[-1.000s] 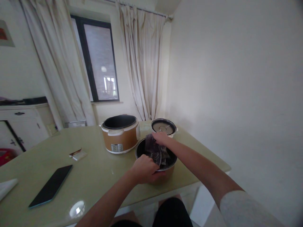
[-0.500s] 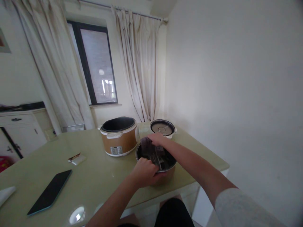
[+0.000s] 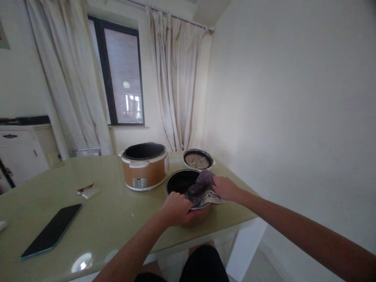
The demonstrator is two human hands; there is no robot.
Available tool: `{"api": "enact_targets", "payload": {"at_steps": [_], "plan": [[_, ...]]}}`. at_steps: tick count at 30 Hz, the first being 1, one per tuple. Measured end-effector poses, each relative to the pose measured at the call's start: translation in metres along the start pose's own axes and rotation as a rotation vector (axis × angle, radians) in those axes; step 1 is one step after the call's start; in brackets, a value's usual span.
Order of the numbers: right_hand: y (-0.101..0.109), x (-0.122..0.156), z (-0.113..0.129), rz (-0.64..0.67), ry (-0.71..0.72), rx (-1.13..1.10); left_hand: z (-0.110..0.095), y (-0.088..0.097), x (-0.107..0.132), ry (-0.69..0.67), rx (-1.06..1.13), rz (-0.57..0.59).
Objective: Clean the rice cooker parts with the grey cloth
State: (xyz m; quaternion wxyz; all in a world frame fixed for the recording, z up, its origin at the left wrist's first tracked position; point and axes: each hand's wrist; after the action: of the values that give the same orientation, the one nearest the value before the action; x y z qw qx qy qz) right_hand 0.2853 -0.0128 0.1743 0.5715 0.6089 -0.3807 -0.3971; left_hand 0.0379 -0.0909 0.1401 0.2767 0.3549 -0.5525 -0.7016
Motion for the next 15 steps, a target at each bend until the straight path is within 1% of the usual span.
{"api": "enact_targets", "payload": {"at_steps": [2,3,4,6,9,12,15], "plan": [[0.003,0.005,0.013,-0.078,0.095,0.099,0.0,0.0,-0.001,-0.004,-0.004,0.0],[0.006,0.003,0.019,-0.085,0.168,0.138,0.001,0.0,-0.001,-0.007,-0.004,0.001],[0.008,0.0,0.024,-0.062,0.24,0.165,0.001,-0.001,-0.002,-0.008,-0.005,0.0],[0.012,-0.013,0.031,0.028,0.32,0.23,0.001,-0.002,-0.002,-0.01,-0.008,-0.006],[0.009,-0.043,0.037,0.126,0.326,0.29,-0.001,-0.003,-0.003,-0.01,-0.005,-0.023],[-0.003,-0.074,0.047,0.17,0.361,0.207,-0.002,-0.004,-0.004,-0.011,0.002,-0.026],[-0.019,-0.102,0.067,0.249,0.463,0.04,-0.001,-0.005,-0.006,-0.018,0.0,-0.012]]}}
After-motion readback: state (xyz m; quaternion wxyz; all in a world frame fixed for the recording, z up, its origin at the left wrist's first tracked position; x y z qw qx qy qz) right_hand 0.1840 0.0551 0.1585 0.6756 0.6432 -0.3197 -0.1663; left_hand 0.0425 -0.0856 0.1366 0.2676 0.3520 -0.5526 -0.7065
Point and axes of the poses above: each hand's wrist, its own x-axis away from the middle knuckle, its own y-axis out of the back of the hand, z = x × y
